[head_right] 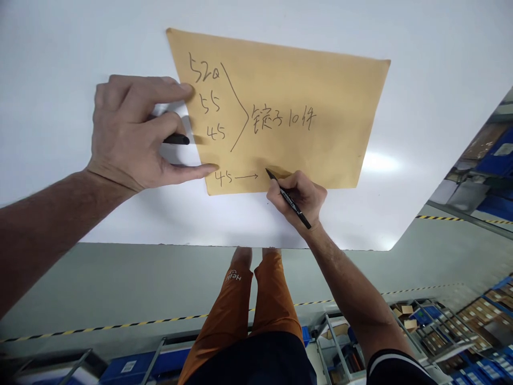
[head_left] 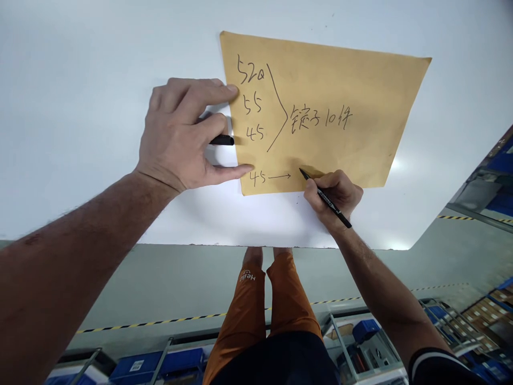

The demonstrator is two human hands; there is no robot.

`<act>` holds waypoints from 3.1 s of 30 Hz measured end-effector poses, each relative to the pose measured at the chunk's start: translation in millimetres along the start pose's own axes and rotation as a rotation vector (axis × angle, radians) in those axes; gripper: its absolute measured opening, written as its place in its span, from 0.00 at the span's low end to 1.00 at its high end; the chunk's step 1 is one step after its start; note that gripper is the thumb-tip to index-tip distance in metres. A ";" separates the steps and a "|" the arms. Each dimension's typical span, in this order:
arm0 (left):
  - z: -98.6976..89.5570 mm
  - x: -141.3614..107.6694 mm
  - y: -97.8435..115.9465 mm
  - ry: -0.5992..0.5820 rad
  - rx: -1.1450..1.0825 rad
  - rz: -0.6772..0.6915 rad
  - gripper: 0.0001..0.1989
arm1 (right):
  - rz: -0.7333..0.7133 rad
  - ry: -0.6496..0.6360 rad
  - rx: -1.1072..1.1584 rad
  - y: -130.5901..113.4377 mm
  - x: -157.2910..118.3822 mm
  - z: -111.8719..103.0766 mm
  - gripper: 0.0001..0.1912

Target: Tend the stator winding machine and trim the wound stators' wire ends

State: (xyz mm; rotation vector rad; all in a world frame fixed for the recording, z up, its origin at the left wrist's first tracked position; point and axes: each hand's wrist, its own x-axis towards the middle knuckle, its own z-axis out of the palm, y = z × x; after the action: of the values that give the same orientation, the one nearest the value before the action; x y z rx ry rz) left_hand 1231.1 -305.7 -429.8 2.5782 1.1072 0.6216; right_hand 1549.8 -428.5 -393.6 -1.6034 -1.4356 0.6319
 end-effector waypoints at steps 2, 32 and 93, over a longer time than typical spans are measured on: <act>0.9 0.1 -0.1 0.013 0.013 0.011 0.30 | 0.023 -0.010 -0.006 -0.5 0.2 1.0 0.18; 3.6 -1.5 -3.5 -0.012 0.034 -0.015 0.32 | 0.002 -0.039 0.059 2.2 0.1 -4.5 0.21; 10.3 -2.6 -14.0 0.077 0.058 0.108 0.37 | 0.028 0.016 0.032 -0.6 0.7 -0.6 0.23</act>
State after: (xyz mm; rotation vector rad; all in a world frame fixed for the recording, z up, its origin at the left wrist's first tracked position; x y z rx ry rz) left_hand 1225.7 -298.9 -445.1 2.6993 1.0288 0.7295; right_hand 1550.2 -428.0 -392.7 -1.6026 -1.3874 0.6534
